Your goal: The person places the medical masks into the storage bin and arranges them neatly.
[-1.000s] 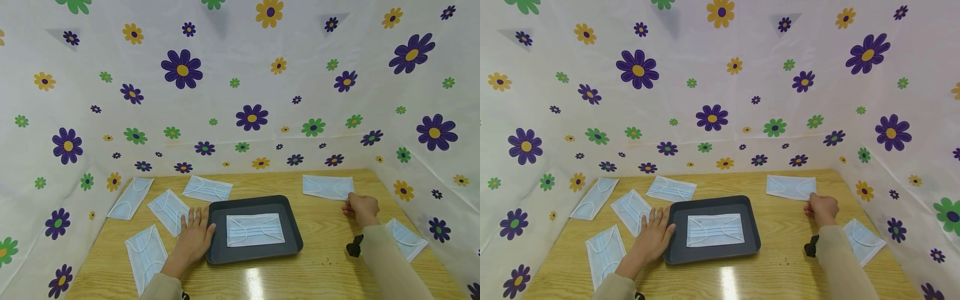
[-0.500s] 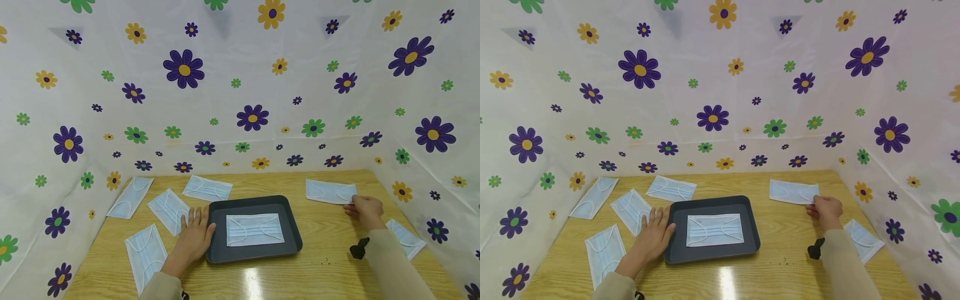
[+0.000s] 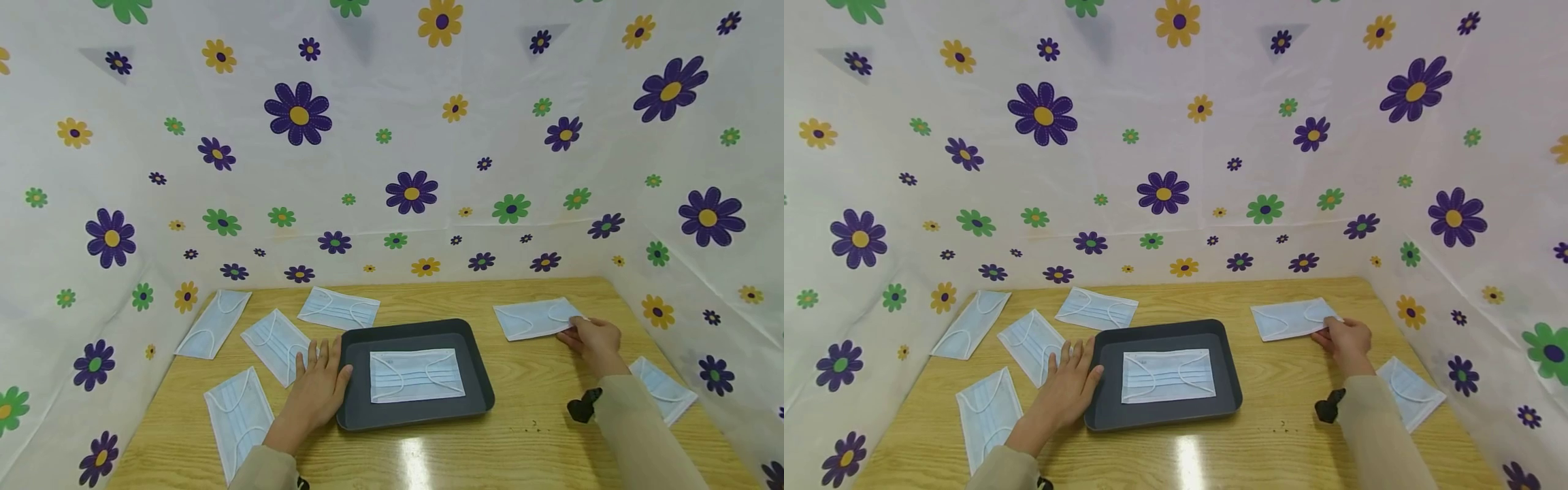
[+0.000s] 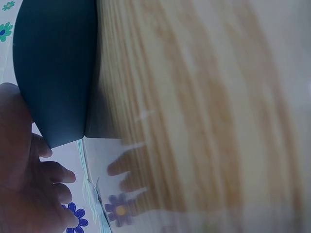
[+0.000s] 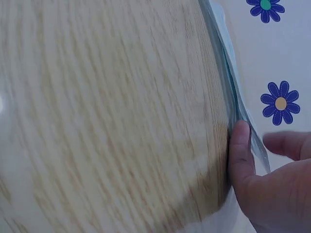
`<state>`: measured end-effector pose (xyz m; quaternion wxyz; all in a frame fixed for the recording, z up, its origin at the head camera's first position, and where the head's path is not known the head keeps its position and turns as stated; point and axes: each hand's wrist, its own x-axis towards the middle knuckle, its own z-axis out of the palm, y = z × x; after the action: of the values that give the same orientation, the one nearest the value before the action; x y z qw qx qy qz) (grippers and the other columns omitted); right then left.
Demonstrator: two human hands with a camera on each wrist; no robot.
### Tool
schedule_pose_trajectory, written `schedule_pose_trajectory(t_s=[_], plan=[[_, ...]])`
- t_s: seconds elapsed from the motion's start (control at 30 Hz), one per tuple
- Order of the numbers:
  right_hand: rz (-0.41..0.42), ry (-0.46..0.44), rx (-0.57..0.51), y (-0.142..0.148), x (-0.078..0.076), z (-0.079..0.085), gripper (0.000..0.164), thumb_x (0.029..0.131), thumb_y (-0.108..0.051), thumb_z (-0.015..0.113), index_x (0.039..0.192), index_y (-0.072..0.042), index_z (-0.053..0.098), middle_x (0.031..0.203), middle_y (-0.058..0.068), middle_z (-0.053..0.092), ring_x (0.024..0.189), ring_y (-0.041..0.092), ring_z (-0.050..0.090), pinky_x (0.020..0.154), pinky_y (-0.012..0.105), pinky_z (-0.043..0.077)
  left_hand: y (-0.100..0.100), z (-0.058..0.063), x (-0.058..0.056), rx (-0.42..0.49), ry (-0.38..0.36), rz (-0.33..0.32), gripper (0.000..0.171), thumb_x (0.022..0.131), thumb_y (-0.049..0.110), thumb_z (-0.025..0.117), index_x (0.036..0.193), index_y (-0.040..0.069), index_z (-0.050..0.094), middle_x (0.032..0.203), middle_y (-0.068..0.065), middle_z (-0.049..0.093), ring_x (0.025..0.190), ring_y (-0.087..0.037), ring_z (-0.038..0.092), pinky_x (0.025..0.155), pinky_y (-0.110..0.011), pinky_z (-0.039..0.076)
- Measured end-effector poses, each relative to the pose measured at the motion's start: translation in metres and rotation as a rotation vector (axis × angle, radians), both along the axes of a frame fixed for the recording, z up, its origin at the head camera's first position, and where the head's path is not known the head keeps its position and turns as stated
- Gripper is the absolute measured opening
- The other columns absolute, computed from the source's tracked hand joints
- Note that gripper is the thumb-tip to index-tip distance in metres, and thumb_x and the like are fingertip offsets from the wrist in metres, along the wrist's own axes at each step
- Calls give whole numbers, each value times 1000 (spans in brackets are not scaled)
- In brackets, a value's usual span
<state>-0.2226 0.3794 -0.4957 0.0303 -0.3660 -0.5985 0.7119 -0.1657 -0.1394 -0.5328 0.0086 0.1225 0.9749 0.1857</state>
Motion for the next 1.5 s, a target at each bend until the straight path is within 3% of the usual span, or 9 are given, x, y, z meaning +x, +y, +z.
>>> schedule_pose_trajectory(t_s=[0.1,0.23,0.33,0.57,0.7,0.77,0.87,1.17,1.5], plan=[[3,3,22,0,-4,-5,96,95,5,66,168,-1,5,146,26,46,69,4,72,76,23,63,0,0,0,7,5,0,68,114,41,40,167,3,22,168,-33,28,160,-54,13,124,-76,10],[2,19,51,0,-5,-12,74,92,7,71,158,3,37,117,16,66,69,3,71,73,21,63,0,0,1,11,10,0,67,114,40,40,167,2,22,167,-33,29,160,-54,14,124,-76,10],[4,23,53,-2,-4,-12,58,95,4,68,150,5,51,85,-6,60,68,3,69,71,21,62,0,0,1,8,6,0,67,114,40,40,167,2,22,167,-33,28,160,-54,13,124,-76,10],[140,38,17,-4,-2,-8,62,108,-9,50,165,-2,26,76,-11,66,68,2,69,66,24,63,0,1,2,5,8,2,68,114,41,40,167,3,22,168,-33,29,160,-53,14,125,-76,10],[234,2,94,-4,-3,-6,69,106,-9,57,165,1,23,114,10,71,87,5,69,73,21,62,0,1,2,5,9,2,68,114,41,40,167,3,21,167,-33,29,160,-54,14,124,-76,11],[259,-23,139,-5,-3,-6,73,104,-8,62,165,2,23,145,24,57,110,14,67,78,19,62,0,1,2,8,8,2,68,114,41,40,167,3,21,167,-33,29,160,-54,14,124,-76,10],[270,-42,168,-6,-4,-6,73,104,-6,61,165,1,22,170,25,28,132,24,55,77,16,60,0,0,2,10,5,2,68,114,41,39,168,3,21,167,-33,29,160,-53,14,124,-76,10],[271,8,160,-7,-4,-6,68,103,-4,60,163,6,29,135,17,55,78,-2,60,69,19,59,1,2,1,14,5,-2,67,114,39,40,167,2,22,167,-34,29,160,-54,14,124,-76,10],[487,-33,408,-15,-5,7,63,110,-26,51,165,-4,28,167,30,32,125,27,53,72,14,50,1,3,1,14,-6,1,67,114,39,40,167,2,22,167,-34,29,160,-54,13,124,-76,10]])
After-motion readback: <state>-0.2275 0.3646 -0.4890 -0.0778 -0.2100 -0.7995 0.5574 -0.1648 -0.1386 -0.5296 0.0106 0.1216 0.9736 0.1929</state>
